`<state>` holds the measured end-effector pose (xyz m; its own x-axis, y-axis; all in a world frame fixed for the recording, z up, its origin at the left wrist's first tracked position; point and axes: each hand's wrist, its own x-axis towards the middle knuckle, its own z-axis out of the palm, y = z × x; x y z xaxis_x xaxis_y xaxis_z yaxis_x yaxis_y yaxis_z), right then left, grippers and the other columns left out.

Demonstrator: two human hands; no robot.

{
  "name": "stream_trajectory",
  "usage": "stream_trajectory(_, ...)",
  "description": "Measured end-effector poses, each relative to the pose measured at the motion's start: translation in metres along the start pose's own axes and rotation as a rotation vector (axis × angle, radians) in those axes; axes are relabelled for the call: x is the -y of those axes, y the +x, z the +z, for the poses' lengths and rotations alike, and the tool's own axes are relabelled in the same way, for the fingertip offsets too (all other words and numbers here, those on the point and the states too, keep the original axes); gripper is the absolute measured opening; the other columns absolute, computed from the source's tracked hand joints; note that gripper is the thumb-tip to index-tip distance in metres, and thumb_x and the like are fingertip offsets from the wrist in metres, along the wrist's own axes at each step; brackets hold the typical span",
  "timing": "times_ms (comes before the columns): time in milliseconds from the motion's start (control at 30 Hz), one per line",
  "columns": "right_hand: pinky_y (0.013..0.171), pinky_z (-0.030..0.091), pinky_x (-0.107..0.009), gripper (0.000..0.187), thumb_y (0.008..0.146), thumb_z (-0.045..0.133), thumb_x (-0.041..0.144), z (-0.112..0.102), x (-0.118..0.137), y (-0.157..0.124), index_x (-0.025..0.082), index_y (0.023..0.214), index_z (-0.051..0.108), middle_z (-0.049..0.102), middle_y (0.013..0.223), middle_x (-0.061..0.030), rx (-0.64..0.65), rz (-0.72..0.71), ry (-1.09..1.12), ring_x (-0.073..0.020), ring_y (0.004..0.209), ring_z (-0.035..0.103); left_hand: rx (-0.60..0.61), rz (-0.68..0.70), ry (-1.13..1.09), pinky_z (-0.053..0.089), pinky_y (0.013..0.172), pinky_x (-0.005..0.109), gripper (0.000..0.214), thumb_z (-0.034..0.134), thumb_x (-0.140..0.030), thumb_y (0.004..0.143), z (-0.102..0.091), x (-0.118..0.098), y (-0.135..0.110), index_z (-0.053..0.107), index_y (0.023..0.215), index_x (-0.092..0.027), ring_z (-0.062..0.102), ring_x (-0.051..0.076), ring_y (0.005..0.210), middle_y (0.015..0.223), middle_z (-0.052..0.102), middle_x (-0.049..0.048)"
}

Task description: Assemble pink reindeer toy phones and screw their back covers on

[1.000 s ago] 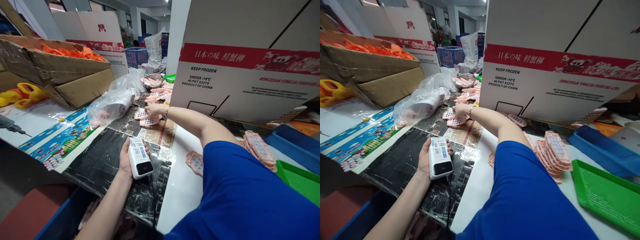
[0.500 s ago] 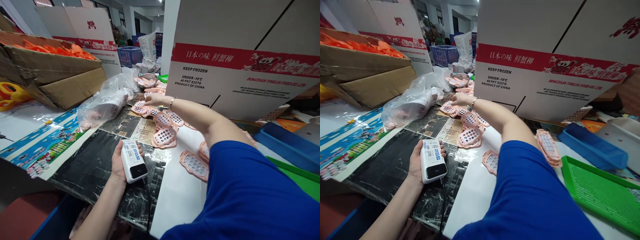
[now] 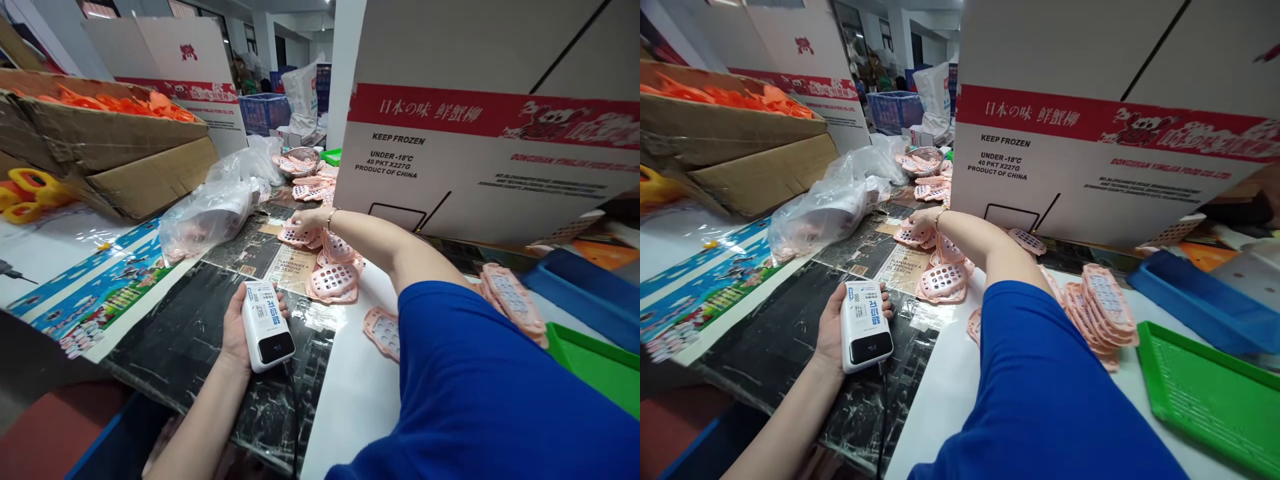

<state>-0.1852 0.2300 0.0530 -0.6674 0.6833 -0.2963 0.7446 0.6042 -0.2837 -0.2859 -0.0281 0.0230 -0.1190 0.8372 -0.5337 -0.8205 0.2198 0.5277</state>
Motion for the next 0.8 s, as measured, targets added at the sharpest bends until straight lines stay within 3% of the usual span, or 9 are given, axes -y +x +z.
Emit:
stream_trajectory(133,0.099,0.050,-0.045,0.031,0.092,0.063,0.030,0.005,-0.015,-0.045,0.018,0.121,0.062,0.064,0.125,-0.0087,0.010,-0.028,-0.076,-0.0213,0.112,0.062,-0.049,0.037,0.025,0.056,0.051,0.033,0.045,0.036,-0.041,0.094,0.006,0.001,-0.008,0.064,0.096,-0.005,0.063,0.021,0.055,0.070,0.066,0.0142)
stream_trajectory(267,0.095,0.050,-0.036,0.032,0.076,0.076,0.022,0.005,-0.032,-0.089,0.023,0.108,0.072,0.071,0.114,-0.0038,0.001,0.009,-0.139,-0.0218,0.107,0.065,-0.033,0.056,0.050,0.057,0.051,0.033,0.048,0.032,-0.042,0.096,0.008,0.002,-0.013,0.063,0.095,-0.005,0.064,0.021,0.054,0.069,0.065,0.0144)
stream_trajectory(400,0.091,0.051,-0.038,0.029,0.070,0.080,0.031,-0.006,-0.040,-0.129,0.023,0.097,0.076,0.073,0.110,-0.0035,-0.004,0.061,-0.204,-0.0249,0.105,0.068,-0.029,0.073,0.078,0.057,0.050,0.032,0.050,0.031,-0.043,0.097,0.009,0.004,-0.017,0.062,0.097,-0.004,0.063,0.021,0.054,0.070,0.065,0.0146)
stream_trajectory(500,0.097,0.048,-0.039,0.035,0.069,0.082,0.031,-0.022,-0.043,-0.159,0.023,0.103,0.075,0.070,0.121,-0.0041,-0.034,0.050,-0.219,-0.0256,0.114,0.064,-0.060,0.094,0.107,0.056,0.048,0.032,0.053,0.030,-0.043,0.097,0.014,0.008,-0.022,0.062,0.103,-0.002,0.062,0.021,0.053,0.069,0.064,0.0149)
stream_trajectory(667,0.100,0.045,-0.039,0.028,0.085,0.066,0.021,-0.035,-0.040,-0.213,0.011,0.111,0.070,0.070,0.110,-0.0047,-0.169,-0.155,-0.343,-0.0237,0.112,0.062,-0.149,0.159,0.174,0.055,0.043,0.031,0.067,0.025,-0.049,0.096,0.024,0.018,-0.028,0.057,0.123,0.004,0.061,0.021,0.052,0.068,0.065,0.0147)
stream_trajectory(733,0.098,0.045,-0.039,0.032,0.090,0.061,0.024,-0.022,-0.032,-0.229,0.010,0.119,0.066,0.068,0.112,-0.0058,-0.199,-0.219,-0.361,-0.0232,0.111,0.062,-0.173,0.191,0.207,0.055,0.040,0.031,0.071,0.024,-0.051,0.095,0.028,0.024,-0.030,0.055,0.126,0.005,0.061,0.020,0.050,0.067,0.065,0.0139)
stream_trajectory(800,0.096,0.047,-0.038,0.037,0.093,0.060,0.028,0.005,-0.020,-0.237,0.014,0.126,0.063,0.065,0.122,-0.0096,-0.170,-0.420,-0.375,-0.0235,0.112,0.061,-0.208,0.247,0.275,0.054,0.038,0.030,0.072,0.023,-0.049,0.094,0.033,0.029,-0.031,0.055,0.126,0.006,0.062,0.021,0.048,0.067,0.065,0.0138)
